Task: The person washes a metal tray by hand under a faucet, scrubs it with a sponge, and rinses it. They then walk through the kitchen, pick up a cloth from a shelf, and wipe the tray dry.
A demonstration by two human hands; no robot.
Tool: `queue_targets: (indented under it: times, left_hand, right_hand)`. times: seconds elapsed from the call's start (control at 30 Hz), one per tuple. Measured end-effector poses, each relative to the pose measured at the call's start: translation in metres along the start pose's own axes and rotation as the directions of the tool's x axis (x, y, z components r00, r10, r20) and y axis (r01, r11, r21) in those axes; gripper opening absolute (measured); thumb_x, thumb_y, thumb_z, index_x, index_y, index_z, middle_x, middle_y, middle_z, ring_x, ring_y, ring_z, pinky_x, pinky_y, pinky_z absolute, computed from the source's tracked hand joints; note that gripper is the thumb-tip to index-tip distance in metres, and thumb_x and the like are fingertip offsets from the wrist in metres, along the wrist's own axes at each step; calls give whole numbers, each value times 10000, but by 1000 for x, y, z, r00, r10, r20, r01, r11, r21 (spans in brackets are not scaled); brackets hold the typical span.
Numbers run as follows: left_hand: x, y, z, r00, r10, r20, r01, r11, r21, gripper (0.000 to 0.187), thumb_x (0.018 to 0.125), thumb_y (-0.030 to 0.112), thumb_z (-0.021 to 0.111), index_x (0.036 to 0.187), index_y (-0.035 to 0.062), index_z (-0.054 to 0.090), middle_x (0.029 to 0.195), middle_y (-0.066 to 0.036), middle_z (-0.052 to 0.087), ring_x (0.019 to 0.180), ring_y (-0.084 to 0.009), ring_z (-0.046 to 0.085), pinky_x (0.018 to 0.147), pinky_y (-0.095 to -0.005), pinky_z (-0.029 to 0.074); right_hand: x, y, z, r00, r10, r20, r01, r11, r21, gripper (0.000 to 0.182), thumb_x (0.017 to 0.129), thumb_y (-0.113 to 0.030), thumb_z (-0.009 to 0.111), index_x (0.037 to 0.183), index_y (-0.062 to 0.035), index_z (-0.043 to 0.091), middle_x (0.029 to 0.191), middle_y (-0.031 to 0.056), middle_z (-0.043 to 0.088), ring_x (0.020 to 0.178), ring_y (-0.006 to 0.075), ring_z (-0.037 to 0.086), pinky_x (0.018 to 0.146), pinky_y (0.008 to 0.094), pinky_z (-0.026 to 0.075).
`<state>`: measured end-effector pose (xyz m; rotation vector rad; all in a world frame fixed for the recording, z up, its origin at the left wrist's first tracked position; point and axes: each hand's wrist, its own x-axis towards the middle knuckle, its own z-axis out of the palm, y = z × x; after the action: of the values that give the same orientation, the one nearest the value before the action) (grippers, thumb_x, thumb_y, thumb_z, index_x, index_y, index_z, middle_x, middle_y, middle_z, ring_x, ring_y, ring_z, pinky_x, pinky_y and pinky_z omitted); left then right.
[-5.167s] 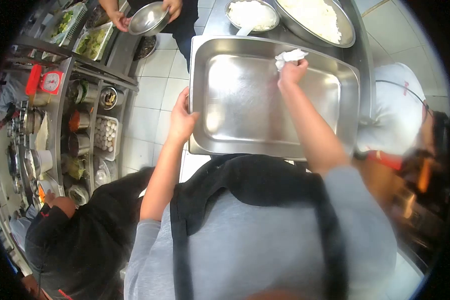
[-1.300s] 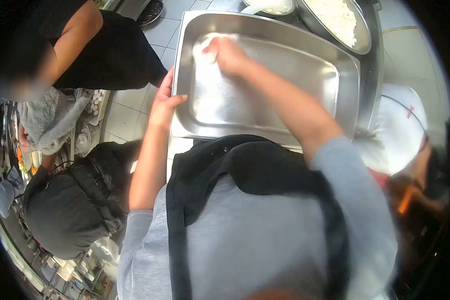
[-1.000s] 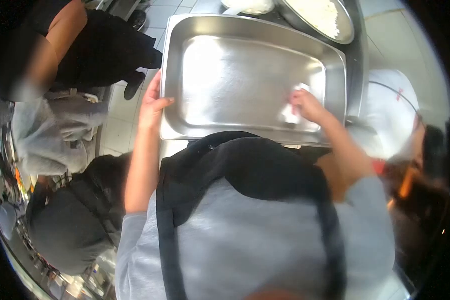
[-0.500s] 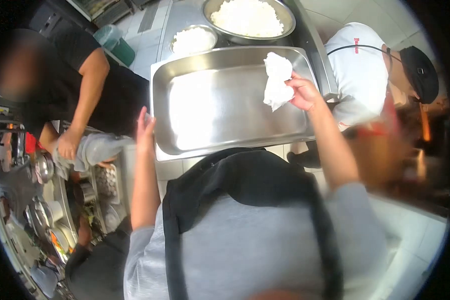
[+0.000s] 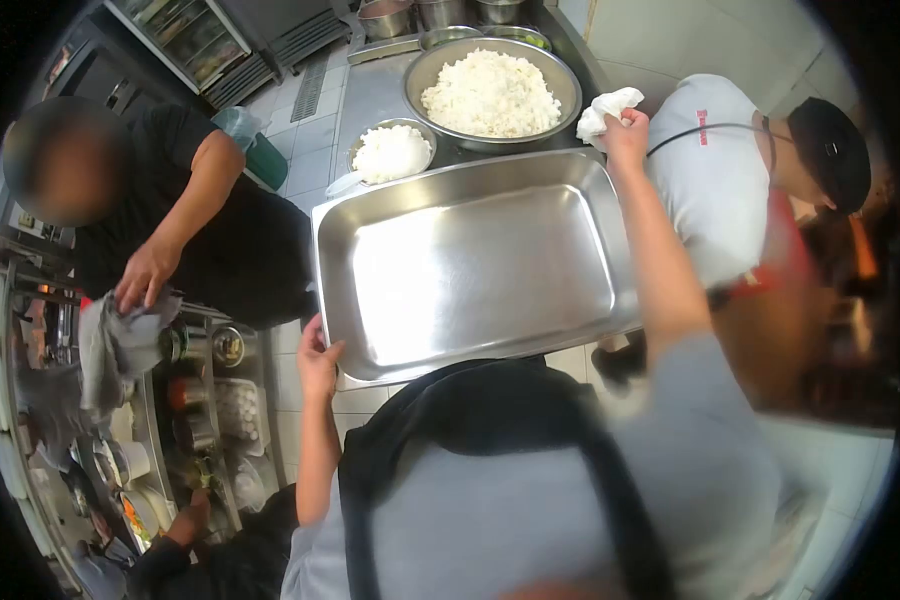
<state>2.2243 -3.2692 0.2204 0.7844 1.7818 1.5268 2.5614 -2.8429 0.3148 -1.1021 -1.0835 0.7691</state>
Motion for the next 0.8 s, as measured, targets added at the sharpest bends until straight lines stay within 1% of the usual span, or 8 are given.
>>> queue_targets:
  times: [0.1,0.13,0.2,0.27,0.37,0.47,0.63,0.8]
  left_hand:
    - [-8,-1,-16,1000,5,-10,-5,1000,1,608,673,-82,539,1261,-35,390,968,-75,592,872,-143,570,790,-255,446]
    - [-13,0,-23,1000,6,-25,-6,1000,1,613,672,-83,539,1264,-38,387,960,-74,595,871,-141,570,789,-255,447]
    - [-21,8,-35,1000,11,2,-11,1000,8,622,671,-78,550,1269,-53,381,958,-74,597,865,-136,570,782,-254,449]
    - [-26,5,-42,1000,-5,-12,5,1000,-18,613,669,-76,560,1260,-52,397,926,-60,594,839,-127,566,760,-244,447]
    - [-32,-20,-58,998,-15,-61,14,1000,-19,592,685,-55,606,1248,-40,423,794,7,534,757,-95,527,708,-212,422]
    - [-42,-15,-49,988,-55,-143,45,996,-72,570,704,-41,627,1241,-27,437,739,37,474,718,-73,492,687,-196,400]
    - [-44,-31,-62,976,-30,-214,9,995,-101,520,727,-44,618,1222,-8,463,713,49,445,680,-50,456,651,-185,377]
    - [-94,-24,-62,924,-104,-369,24,976,-215,481,756,-22,605,1213,-2,459,690,56,450,666,-45,455,637,-178,374]
  right_hand:
    - [11,16,9,990,-128,66,144,858,-493,286,726,-113,536,980,19,545,1027,202,563,836,305,593,736,381,467]
    - [40,55,7,908,-198,368,415,531,-739,283,742,-165,521,944,21,589,1105,265,522,980,356,546,848,423,421]
    - [83,137,22,852,131,507,459,278,-844,306,735,-185,519,953,18,587,1130,258,510,1037,371,504,893,427,394]
    - [47,80,27,758,369,538,545,96,-833,340,728,-183,528,1005,9,571,1107,215,520,1063,390,465,926,434,378]
    - [-1,26,15,884,-180,431,467,347,-814,336,752,-221,547,1023,-23,568,1038,168,536,1019,352,489,893,417,395]
    - [-34,-12,2,828,-222,515,513,669,-538,339,751,-230,590,1039,-53,557,983,143,539,1011,310,491,850,399,410]
    - [-102,-14,-66,715,-314,625,659,601,-452,408,733,-178,644,1097,-55,506,1000,138,520,965,277,497,800,366,418]
    - [-176,-4,-136,965,-92,244,163,942,-292,418,800,-188,613,1160,-87,426,1018,65,471,877,164,470,702,286,423]
